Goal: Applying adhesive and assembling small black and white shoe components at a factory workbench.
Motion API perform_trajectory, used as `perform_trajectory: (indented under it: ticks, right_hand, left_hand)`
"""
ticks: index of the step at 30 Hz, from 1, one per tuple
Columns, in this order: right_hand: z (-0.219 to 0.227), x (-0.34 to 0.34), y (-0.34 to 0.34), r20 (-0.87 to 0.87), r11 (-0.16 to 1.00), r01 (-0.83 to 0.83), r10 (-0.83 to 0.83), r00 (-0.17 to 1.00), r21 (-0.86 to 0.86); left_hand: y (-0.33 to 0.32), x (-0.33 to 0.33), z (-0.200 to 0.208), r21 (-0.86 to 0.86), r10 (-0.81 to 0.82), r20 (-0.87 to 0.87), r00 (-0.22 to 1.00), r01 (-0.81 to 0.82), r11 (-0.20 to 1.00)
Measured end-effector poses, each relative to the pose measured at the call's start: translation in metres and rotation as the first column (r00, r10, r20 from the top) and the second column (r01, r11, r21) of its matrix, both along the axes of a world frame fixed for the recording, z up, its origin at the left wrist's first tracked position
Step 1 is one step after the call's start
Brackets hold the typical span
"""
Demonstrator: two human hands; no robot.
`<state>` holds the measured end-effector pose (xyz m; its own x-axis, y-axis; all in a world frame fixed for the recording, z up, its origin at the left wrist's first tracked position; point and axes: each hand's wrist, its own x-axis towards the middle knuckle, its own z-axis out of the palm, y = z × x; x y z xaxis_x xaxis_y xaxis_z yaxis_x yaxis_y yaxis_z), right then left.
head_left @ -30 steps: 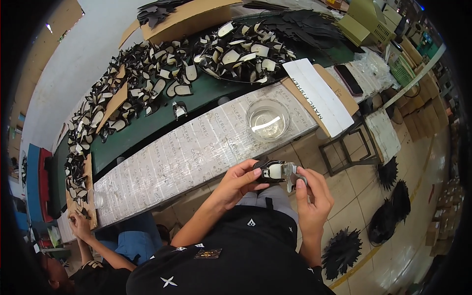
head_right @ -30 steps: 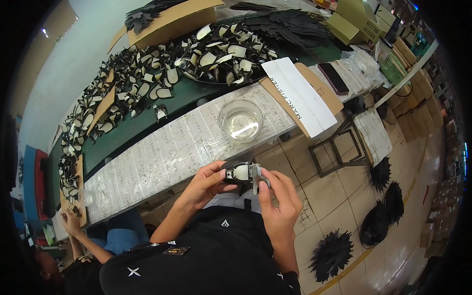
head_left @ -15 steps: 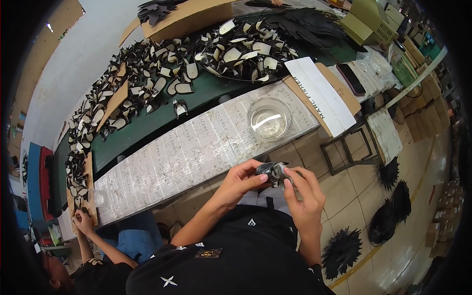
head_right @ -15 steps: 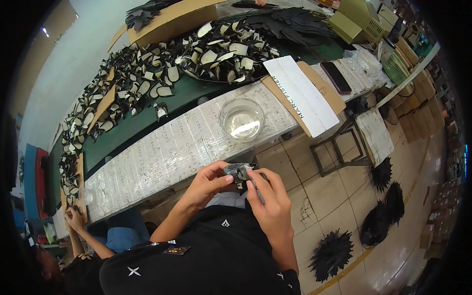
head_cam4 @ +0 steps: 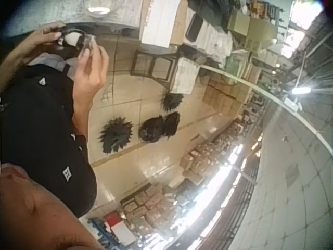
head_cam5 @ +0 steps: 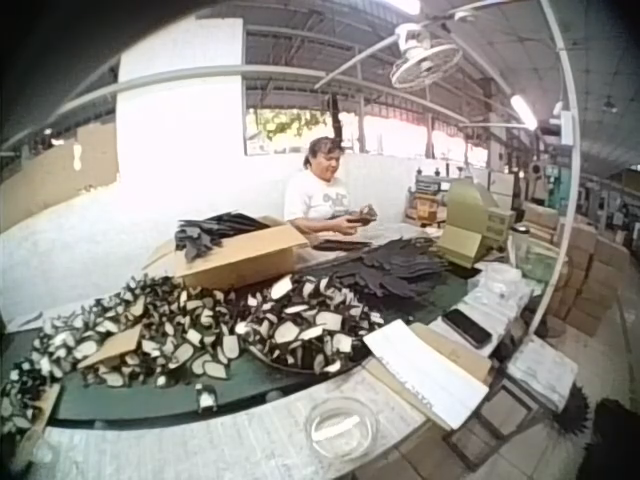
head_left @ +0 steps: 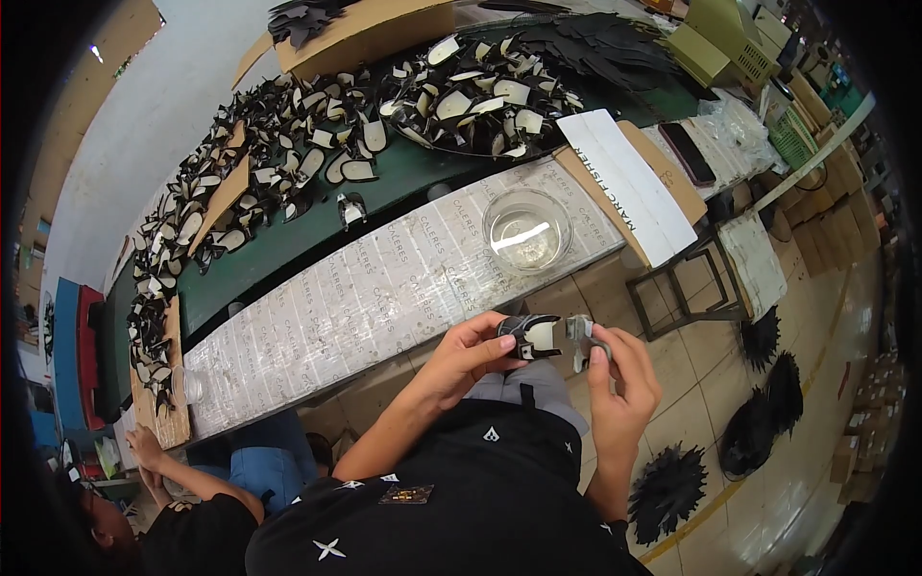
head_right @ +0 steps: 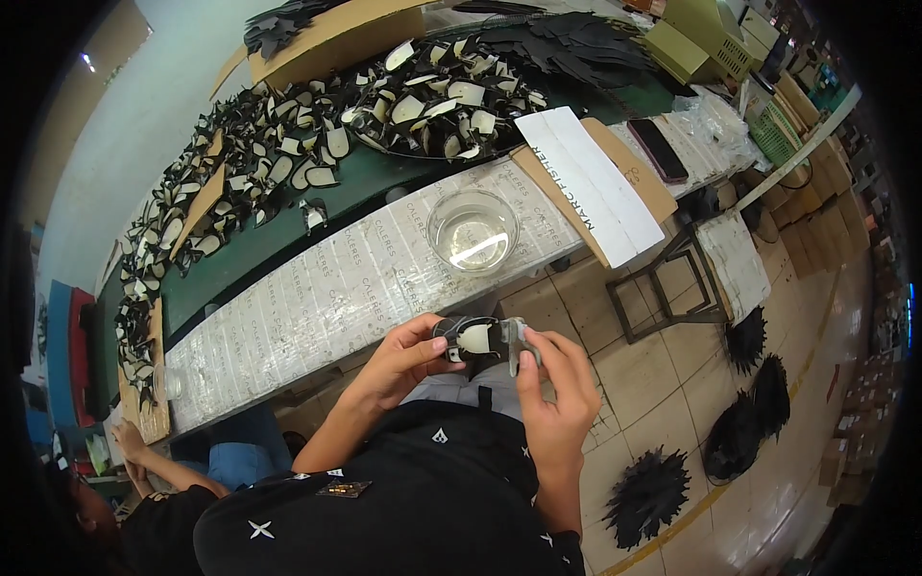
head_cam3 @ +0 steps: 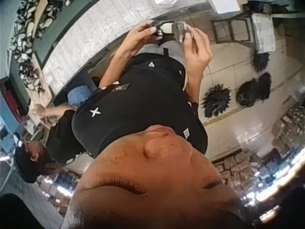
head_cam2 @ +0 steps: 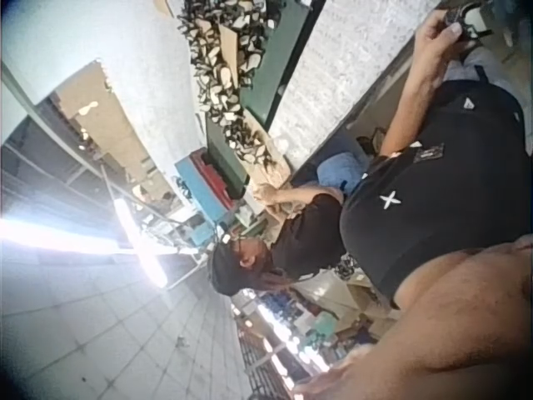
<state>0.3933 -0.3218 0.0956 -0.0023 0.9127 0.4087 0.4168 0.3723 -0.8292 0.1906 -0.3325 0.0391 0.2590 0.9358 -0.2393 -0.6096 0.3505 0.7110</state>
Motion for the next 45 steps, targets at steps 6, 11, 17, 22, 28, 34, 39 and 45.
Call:
perform_trajectory:
  ticks: [6,11,17,22,28,34,39,45]
  right_hand:
    - [-0.002,0.003,-0.009,-0.213,0.991,-0.047,0.019,0.977,-0.128]
    - [-0.003,-0.003,-0.011,-0.228,0.984,-0.103,0.067,0.971,-0.149]
    - [-0.007,-0.009,-0.01,-0.225,0.975,-0.156,0.119,0.967,-0.157]
    - [-0.01,-0.01,-0.009,-0.113,0.982,-0.154,0.142,0.983,-0.111]
    - [-0.012,-0.005,-0.007,0.104,1.0,-0.025,0.024,0.994,0.01]
    - [-0.006,-0.001,-0.006,0.037,1.0,0.007,-0.006,0.999,-0.024]
    - [-0.005,-0.007,-0.01,-0.027,0.995,-0.071,0.069,0.997,-0.068]
    - [-0.011,-0.004,-0.008,0.082,0.999,-0.006,0.009,0.997,-0.042]
  left_hand:
    - [0.003,0.001,0.002,-0.084,0.01,0.092,0.996,-0.002,0.996]
    - [0.005,0.004,0.002,-0.106,0.021,0.077,0.997,-0.013,0.994]
    - [0.005,0.008,0.011,-0.104,0.033,0.011,0.999,-0.031,0.994]
    - [0.005,0.008,0.005,-0.106,0.058,0.003,0.998,-0.058,0.993]
    - [0.004,0.006,0.001,-0.106,0.082,-0.011,0.997,-0.083,0.991]
    - [0.006,0.004,0.003,-0.141,0.053,0.008,0.999,-0.051,0.989]
    - [0.008,0.004,0.003,-0.148,0.025,0.024,0.999,-0.021,0.989]
    - [0.008,0.008,-0.004,-0.168,0.069,-0.01,0.998,-0.069,0.983]
